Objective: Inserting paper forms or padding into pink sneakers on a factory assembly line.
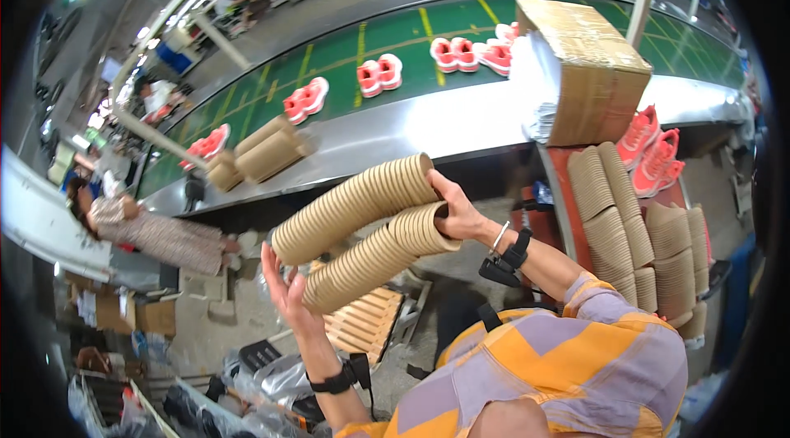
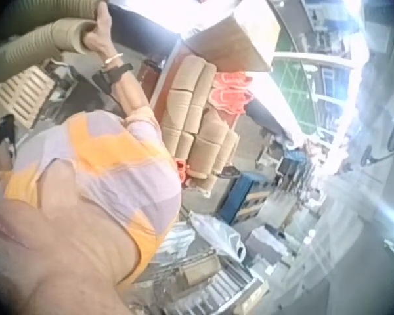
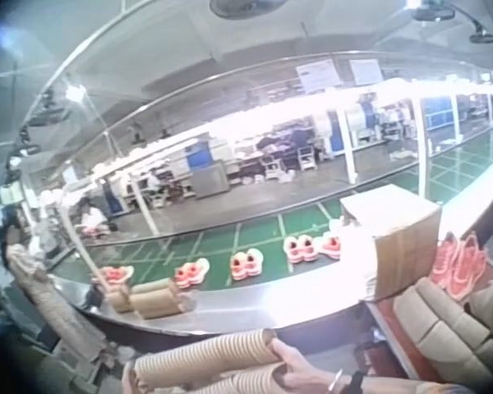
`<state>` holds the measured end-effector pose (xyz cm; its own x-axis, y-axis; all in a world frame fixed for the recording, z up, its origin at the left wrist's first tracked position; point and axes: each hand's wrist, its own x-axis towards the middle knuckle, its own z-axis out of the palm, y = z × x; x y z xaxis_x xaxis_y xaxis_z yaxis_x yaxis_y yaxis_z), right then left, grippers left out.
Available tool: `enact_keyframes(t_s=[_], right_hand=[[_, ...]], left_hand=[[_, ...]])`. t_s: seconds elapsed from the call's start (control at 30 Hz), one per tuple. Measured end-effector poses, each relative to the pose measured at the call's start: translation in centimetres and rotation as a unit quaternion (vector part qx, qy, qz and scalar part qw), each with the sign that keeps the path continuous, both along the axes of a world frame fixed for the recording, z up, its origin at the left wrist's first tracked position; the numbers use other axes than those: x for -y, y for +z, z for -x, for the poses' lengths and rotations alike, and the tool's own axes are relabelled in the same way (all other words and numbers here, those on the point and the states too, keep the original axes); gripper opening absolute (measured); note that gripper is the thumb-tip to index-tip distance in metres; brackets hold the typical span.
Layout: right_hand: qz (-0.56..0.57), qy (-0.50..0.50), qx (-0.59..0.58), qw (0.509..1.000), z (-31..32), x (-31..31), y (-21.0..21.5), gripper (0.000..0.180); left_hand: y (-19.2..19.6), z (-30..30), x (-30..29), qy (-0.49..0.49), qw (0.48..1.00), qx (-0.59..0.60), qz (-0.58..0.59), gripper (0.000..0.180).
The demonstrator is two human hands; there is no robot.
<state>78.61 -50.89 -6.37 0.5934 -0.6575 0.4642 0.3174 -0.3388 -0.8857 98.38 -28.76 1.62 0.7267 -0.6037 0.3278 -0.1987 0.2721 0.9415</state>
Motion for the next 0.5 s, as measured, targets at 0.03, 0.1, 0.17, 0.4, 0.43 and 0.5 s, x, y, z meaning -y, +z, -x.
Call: enact_keyframes(t_s=[0.03, 0.1, 0.17, 0.4, 0.43, 0.5], right_hand=[[0.007, -0.028, -0.018, 0.999, 0.4, 2.1, -0.5, 0.034], [0.031, -0.089, -0.059, 0.994, 1.0, 6.4, -1.8, 0.035], [0.033, -0.120, -0.091, 0.988, 0.7, 10.3, -2.8, 0.036], [0.006, -0.151, -0.123, 0.981, -7.4, 24.9, -11.0, 0.032], [0.006, -0.158, -0.144, 0.977, -8.2, 26.0, -12.0, 0.031], [0.003, -0.167, -0.181, 0.969, -9.5, 29.0, -14.0, 0.029]], left_hand=[[-0.7, -0.6, 3.3, -0.046, 0.998, -0.032, 0.004, 0.085], [-2.4, -2.3, 9.4, -0.107, 0.992, -0.070, 0.002, 0.081], [-4.8, -4.6, 14.8, -0.141, 0.987, -0.082, -0.009, 0.079], [-14.1, -14.9, 31.9, -0.174, 0.980, -0.088, -0.044, 0.078], [-15.6, -16.3, 33.6, -0.173, 0.980, -0.089, -0.051, 0.078], [-17.3, -17.9, 37.3, -0.183, 0.974, -0.117, -0.070, 0.075]])
